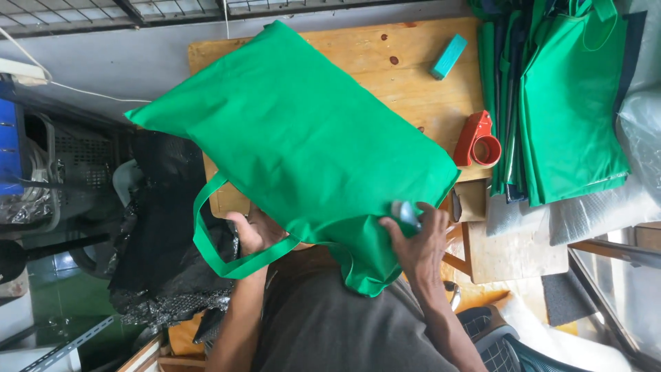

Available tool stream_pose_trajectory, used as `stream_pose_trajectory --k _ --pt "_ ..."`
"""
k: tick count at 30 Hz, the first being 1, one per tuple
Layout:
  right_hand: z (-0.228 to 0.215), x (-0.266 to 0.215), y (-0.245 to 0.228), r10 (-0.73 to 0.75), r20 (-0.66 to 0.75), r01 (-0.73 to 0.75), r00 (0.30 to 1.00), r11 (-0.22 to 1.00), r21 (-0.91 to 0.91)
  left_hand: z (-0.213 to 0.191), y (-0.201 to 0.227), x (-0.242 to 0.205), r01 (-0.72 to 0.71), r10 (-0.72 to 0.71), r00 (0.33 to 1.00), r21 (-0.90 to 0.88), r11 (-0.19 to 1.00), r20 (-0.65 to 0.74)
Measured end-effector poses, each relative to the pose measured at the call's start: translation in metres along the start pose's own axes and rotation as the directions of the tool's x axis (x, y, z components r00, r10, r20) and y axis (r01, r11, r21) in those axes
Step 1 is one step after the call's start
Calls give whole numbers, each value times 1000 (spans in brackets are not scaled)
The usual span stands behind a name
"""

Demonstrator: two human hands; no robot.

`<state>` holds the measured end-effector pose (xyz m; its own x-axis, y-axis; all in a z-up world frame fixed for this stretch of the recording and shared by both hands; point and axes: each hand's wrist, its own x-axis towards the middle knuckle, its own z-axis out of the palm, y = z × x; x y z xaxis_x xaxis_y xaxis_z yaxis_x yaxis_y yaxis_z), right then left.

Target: Inserting a pillow into a green protective bag and smoothing it with a lint roller.

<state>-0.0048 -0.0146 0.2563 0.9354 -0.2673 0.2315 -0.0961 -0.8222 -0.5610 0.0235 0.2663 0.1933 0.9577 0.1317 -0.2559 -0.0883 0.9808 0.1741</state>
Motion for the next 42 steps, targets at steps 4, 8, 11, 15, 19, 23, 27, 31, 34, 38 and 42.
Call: stream_pose_trajectory --k 4,8,11,15,19,23,27,31,34,38,42 --pt "5 9 19 481 208 -513 852 846 144 -33 -4 16 82 89 956 546 834 -280" --pt "53 25 59 501 358 -612 788 700 368 -46 -16 25 225 -5 948 662 715 -317" --pt "79 57 114 362 310 -463 879 802 378 -42 -39 32 359 17 892 732 579 -452" --pt "67 135 87 94 231 -172 968 922 346 -86 -73 42 550 -99 825 749 369 -557" --pt "82 183 99 3 153 -41 988 967 251 -110 -114 35 595 -229 800 690 411 -554" --pt "92 195 104 42 22 -40 999 998 -53 -105 -107 -8 406 -581 655 873 -270 -484" --pt "68 159 60 186 -126 -200 974 973 -111 4 -54 -25 78 -882 356 950 -302 -310" --pt "97 108 40 205 -181 -208 962 978 -1 100 27 7 527 -847 532 783 331 0" --pt "132 74 61 194 -255 -220 947 972 -78 91 48 52 -238 -308 913 962 133 269" --pt "157 57 94 159 -411 -179 898 984 -11 24 38 90 -494 -123 696 348 -796 708" --pt "169 56 110 168 -390 -152 905 986 70 -3 25 94 -462 -113 618 243 -853 778"
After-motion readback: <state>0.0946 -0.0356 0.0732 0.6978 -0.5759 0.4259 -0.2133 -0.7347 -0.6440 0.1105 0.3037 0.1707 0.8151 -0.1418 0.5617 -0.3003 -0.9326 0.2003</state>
